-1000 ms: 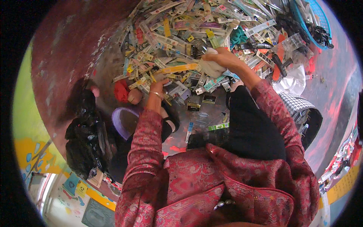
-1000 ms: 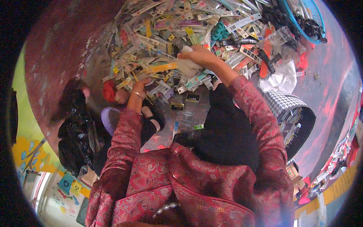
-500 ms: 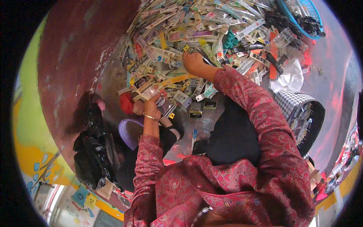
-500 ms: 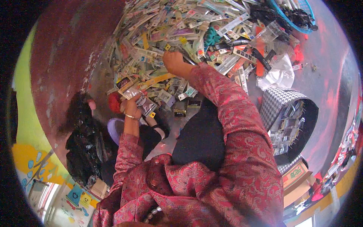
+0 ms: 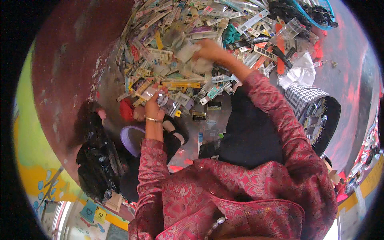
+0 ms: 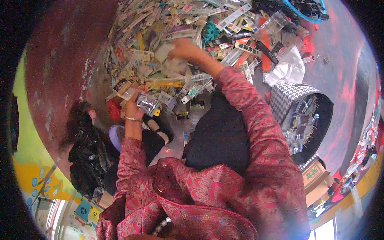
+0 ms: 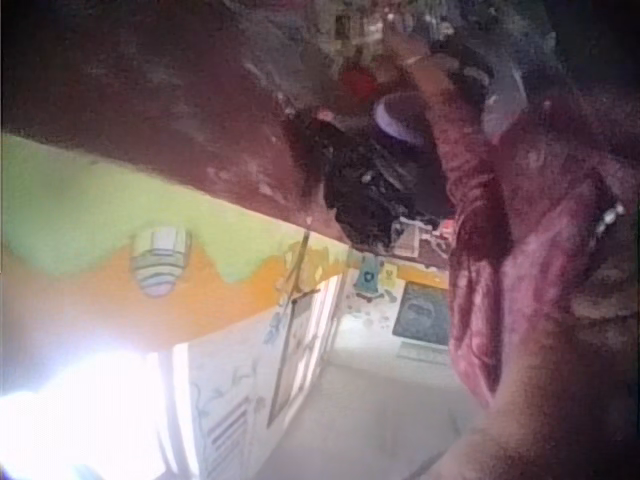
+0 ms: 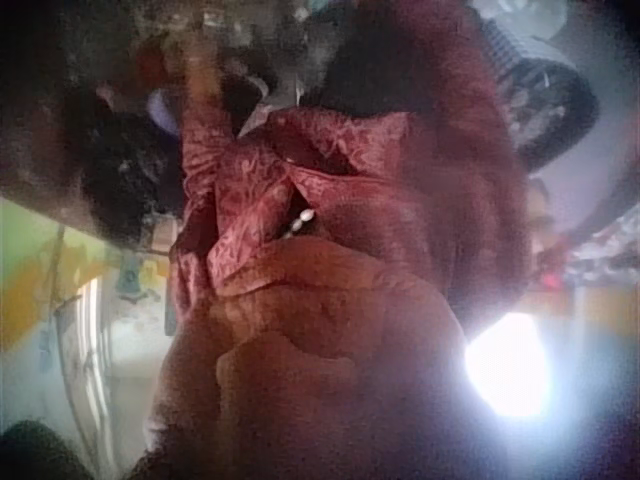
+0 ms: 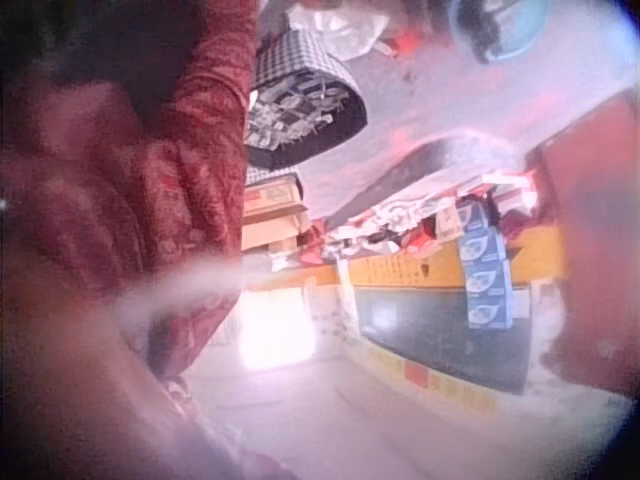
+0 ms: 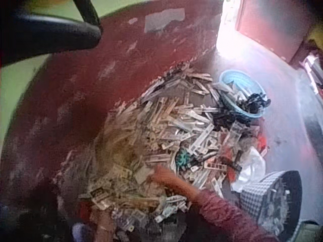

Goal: The person wipes plastic-wrapped items with a cloth dipped in a bucket of water and sorts them into different containers while sitting on the floor.

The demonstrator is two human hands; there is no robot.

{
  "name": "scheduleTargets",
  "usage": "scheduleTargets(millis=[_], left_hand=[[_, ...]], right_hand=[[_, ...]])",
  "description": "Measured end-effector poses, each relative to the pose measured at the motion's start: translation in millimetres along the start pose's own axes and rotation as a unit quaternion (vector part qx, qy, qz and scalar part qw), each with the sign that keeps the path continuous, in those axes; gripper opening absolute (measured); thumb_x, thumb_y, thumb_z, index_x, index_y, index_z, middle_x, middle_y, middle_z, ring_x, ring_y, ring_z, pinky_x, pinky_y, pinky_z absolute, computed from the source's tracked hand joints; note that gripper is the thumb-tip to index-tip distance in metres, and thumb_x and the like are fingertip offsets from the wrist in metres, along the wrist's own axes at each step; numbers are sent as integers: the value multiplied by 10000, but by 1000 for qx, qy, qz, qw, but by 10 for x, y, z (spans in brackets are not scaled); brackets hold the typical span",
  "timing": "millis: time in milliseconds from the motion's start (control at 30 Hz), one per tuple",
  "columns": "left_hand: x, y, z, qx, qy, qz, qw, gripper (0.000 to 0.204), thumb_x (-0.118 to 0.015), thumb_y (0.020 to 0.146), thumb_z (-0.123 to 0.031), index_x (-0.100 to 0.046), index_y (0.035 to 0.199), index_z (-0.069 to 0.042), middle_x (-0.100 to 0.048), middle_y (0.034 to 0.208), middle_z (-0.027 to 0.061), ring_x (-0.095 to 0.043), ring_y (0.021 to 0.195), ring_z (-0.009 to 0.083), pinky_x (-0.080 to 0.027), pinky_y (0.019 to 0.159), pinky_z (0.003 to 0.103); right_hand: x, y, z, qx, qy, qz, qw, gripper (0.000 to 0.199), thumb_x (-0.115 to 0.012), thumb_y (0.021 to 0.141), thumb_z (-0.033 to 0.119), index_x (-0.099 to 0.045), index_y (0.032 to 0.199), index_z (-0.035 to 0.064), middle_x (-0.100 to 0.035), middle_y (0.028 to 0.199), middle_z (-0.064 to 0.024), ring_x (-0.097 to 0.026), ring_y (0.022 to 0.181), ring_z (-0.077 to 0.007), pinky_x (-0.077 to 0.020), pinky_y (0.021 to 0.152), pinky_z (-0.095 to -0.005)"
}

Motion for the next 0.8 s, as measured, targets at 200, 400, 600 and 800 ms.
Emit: scheduleTargets(millis=[200, 400, 600, 800], left_hand=[[-482, -7, -98, 30, -103, 138, 985, 551, -470, 708, 77, -334, 1232, -24, -488, 1133, 179, -495, 1031, 279, -388, 916, 402], [-1004, -69, -100, 36, -106, 192, 975, 473, -523, 807, -122, -347, 1233, -16, -467, 1170, 160, -453, 1077, 295, -337, 949, 408], [-1309, -139, -59, 58, -93, 191, 976, 653, -548, 757, -464, -396, 1198, -7, -443, 1200, 171, -428, 1098, 295, -318, 959, 421], [-1409, -256, -121, -7, -32, 207, 978, 863, -641, 600, -561, -383, 1204, -1, -373, 1253, 203, -373, 1149, 315, -264, 996, 432]], right_hand=[[520, -390, 215, -42, 313, 9, 949, 399, -634, 594, 96, -559, 971, -14, -598, 799, -40, -552, 699, -123, -427, 659, -234], [192, -617, 468, -45, 377, 114, 918, 424, -658, 585, 96, -558, 985, -3, -586, 798, -23, -546, 690, -103, -427, 648, -223], [-277, -739, 693, 15, 245, 203, 948, 393, -689, 569, 198, -574, 881, -12, -590, 780, -72, -531, 736, -144, -419, 655, -283], [-661, -838, 492, -95, 252, 211, 940, 367, -694, 532, 207, -602, 787, -41, -611, 758, -117, -558, 639, -194, -435, 566, -319]])
Point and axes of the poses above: each hand's wrist, its own y-axis towards the middle knuckle, its own x-axis out of the back of the hand, z = x × y, the point moved 9 cm from there along y, towards the middle knuckle
